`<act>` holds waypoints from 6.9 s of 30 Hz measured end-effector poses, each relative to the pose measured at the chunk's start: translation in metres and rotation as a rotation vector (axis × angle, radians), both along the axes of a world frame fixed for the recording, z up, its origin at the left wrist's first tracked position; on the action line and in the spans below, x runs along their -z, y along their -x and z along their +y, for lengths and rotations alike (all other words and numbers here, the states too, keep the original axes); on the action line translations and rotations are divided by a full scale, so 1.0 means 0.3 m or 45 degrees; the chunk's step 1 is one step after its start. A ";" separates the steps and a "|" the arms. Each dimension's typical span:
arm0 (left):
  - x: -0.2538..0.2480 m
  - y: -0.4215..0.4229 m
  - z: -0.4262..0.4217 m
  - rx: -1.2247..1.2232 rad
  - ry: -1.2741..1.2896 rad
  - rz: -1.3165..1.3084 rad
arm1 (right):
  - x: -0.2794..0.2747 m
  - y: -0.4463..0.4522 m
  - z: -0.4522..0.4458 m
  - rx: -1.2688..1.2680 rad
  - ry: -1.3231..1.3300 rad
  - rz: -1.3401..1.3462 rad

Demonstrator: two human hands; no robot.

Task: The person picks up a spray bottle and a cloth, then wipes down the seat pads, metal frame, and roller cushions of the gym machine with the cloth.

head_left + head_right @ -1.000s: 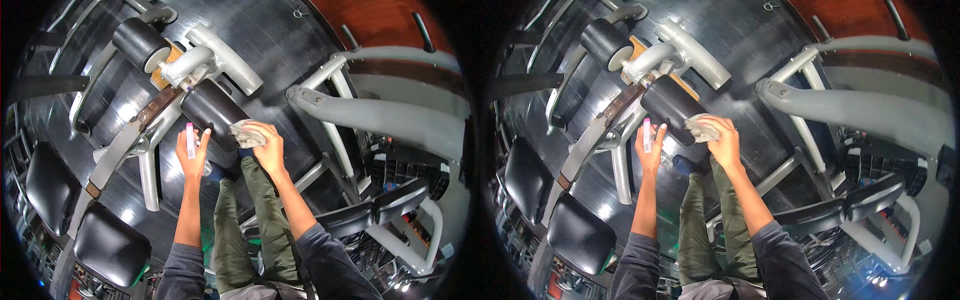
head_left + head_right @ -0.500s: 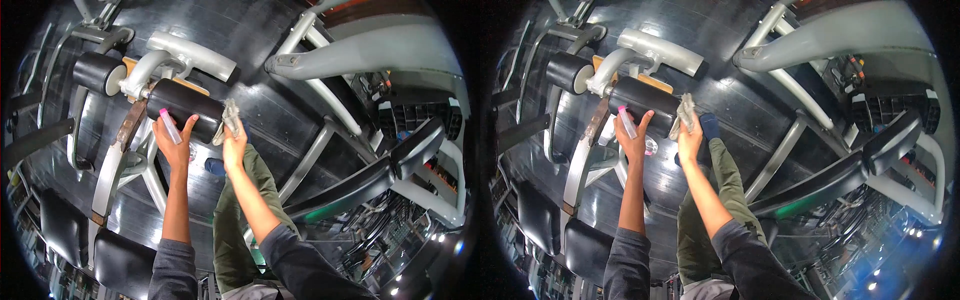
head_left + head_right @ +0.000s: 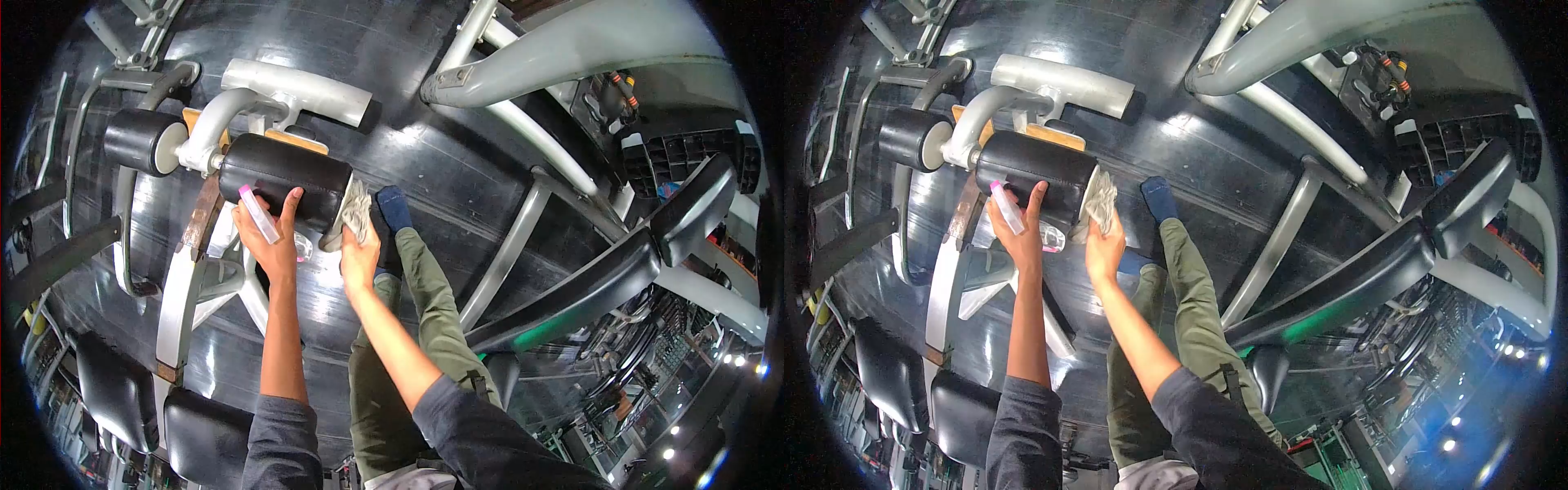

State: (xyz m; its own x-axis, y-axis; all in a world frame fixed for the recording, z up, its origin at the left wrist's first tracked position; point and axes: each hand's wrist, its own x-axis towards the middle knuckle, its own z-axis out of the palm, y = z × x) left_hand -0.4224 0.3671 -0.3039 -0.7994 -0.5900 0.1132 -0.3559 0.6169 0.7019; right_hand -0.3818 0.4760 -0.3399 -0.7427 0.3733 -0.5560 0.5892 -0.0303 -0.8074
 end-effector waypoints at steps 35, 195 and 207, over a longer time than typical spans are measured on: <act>0.013 -0.001 -0.006 -0.073 -0.107 -0.031 | 0.097 0.141 0.054 0.123 0.170 0.101; -0.166 0.386 -0.852 -0.370 -1.668 0.104 | -0.179 0.889 -0.782 -2.526 -0.616 0.867; -0.131 0.507 -0.890 -0.290 -1.608 -0.298 | -0.055 1.093 -0.623 -2.229 -0.551 0.545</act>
State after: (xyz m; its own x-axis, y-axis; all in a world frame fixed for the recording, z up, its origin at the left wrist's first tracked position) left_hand -0.5744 0.1000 -0.2645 -0.5930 -0.3099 -0.7432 -0.5567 -0.5091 0.6564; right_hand -0.7097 0.2891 -0.3233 -0.4373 -0.8342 -0.3361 -0.5048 0.5370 -0.6759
